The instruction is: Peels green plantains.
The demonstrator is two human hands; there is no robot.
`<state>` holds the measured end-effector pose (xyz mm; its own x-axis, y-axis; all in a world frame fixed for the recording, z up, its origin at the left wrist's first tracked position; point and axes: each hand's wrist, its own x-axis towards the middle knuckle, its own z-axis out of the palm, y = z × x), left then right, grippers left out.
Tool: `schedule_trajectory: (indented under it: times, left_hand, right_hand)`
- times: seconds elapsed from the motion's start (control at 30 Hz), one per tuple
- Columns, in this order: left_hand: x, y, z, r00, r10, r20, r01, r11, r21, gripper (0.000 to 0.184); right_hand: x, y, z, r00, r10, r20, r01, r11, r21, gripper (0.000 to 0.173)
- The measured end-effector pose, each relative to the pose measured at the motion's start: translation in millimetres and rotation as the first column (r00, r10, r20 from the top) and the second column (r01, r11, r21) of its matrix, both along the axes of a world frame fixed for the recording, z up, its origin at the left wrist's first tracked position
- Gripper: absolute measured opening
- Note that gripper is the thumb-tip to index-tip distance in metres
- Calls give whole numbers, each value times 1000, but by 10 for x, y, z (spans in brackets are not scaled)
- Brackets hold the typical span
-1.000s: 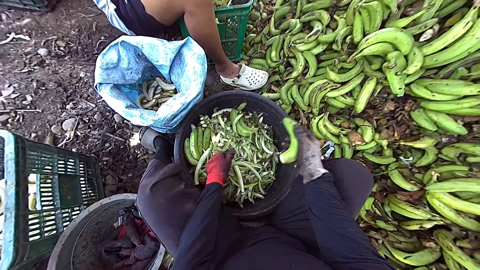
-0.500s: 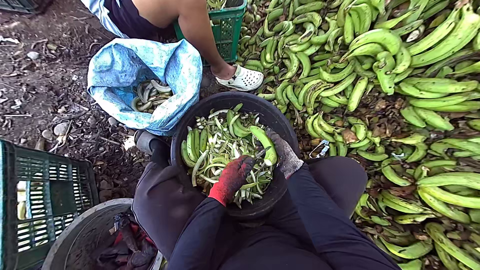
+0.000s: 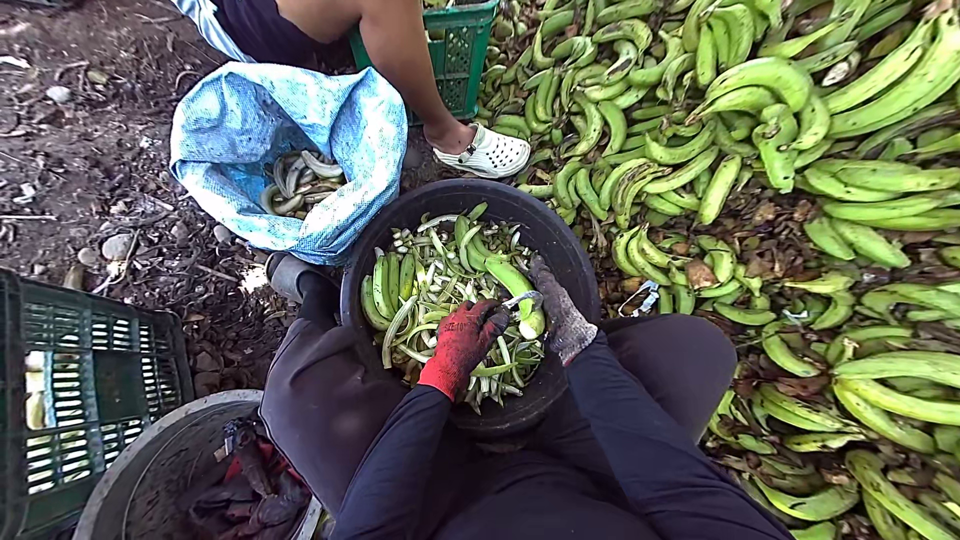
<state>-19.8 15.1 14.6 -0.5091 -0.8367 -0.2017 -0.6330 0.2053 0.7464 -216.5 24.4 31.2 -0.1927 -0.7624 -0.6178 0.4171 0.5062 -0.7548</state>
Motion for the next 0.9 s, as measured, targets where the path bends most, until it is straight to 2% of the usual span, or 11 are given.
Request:
schedule_trajectory:
  times: [0.13,0.23,0.3,0.37,0.43,0.5,0.6,0.67,0.73,0.83,0.9]
  left_hand:
    - [-15,-142,-68,939,229,258,-203,971,-125,44]
    - [101,-319,-181,864,415,285,-384,909,-160,45]
    - [189,-384,-169,874,436,216,-420,900,-117,47]
    - [206,-326,-53,927,365,86,-366,931,-4,50]
    - [193,-190,7,965,256,-54,-247,959,140,56]
    - [156,-30,73,974,149,-172,-103,962,253,56]
    - [141,133,171,967,10,-255,55,967,248,54]
    - [143,161,166,964,-25,-266,79,978,192,55]
    - [138,118,150,975,-18,-223,51,988,144,55]
    - [125,-38,107,996,79,34,-77,996,-50,51]
    - [134,-183,89,960,205,190,-172,969,-177,45]
  right_hand:
    - [395,140,-65,974,-29,-225,41,998,50,62]
    - [569,324,-135,986,37,-164,-30,998,48,62]
    - [535,381,-195,995,56,-85,-52,998,45,60]
    - [400,331,-225,999,31,-35,-29,999,43,57]
    - [233,227,-244,996,11,-89,-8,1000,27,55]
    - [102,113,-202,979,-40,-201,26,997,-68,53]
    - [-24,-25,-113,955,-117,-273,59,975,-212,57]
    - [-32,-72,-59,952,-131,-276,61,967,-249,58]
    - [7,-39,-80,982,-85,-169,40,967,-251,55]
    - [171,101,-180,989,11,145,15,984,-177,48]
    - [216,240,-231,977,158,140,-142,982,-122,44]
